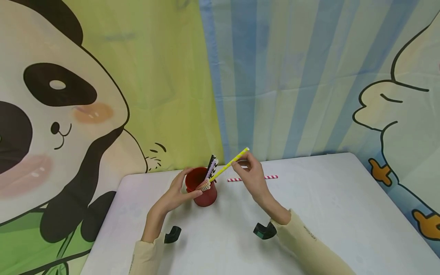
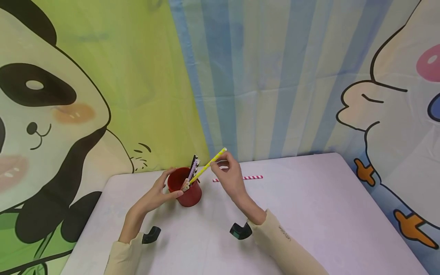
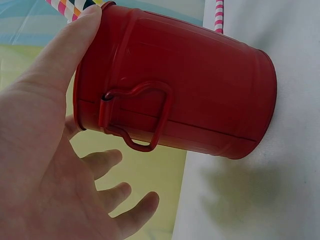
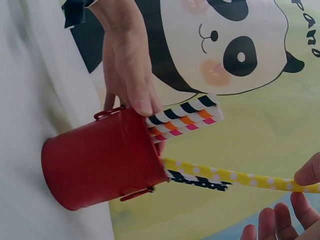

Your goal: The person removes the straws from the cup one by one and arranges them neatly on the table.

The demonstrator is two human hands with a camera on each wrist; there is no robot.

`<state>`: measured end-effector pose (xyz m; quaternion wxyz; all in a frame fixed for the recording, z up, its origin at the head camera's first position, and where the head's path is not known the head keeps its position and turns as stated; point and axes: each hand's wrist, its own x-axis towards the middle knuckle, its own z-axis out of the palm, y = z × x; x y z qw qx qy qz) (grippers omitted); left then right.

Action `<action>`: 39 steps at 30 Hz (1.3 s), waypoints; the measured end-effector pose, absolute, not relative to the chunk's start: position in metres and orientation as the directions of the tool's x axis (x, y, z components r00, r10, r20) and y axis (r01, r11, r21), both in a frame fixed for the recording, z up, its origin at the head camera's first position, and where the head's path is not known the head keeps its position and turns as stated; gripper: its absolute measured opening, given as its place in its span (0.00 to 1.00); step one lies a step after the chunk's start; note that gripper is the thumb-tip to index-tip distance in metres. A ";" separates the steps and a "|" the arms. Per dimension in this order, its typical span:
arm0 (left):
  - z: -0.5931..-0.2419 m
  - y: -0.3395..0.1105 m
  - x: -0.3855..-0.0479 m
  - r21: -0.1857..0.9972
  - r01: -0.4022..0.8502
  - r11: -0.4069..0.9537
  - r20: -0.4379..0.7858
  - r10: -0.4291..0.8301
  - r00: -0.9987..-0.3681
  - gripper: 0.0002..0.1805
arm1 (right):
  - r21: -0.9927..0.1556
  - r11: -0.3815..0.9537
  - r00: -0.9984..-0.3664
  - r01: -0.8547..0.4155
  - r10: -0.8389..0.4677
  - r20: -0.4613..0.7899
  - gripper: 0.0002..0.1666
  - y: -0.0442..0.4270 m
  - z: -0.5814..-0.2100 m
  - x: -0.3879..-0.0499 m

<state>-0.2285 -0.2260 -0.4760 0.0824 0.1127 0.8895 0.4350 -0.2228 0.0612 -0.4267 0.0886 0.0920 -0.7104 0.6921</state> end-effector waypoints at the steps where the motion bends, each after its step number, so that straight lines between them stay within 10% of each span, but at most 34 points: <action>1: -0.476 -0.226 -0.229 0.792 0.130 0.596 -0.047 0.273 -0.961 0.51 | -0.966 0.024 -0.966 -0.257 -0.003 0.257 0.10 0.063 -0.426 -0.223; 26: -0.480 -0.227 -0.230 0.798 0.121 0.590 -0.054 0.269 -0.962 0.52 | -0.921 0.097 -0.923 -0.376 0.049 0.382 0.13 0.093 -0.419 -0.221; 39: -0.479 -0.227 -0.229 0.809 0.139 0.572 -0.035 0.282 -0.959 0.50 | -0.754 0.424 -0.853 -0.502 -0.099 0.513 0.08 0.099 -0.421 -0.225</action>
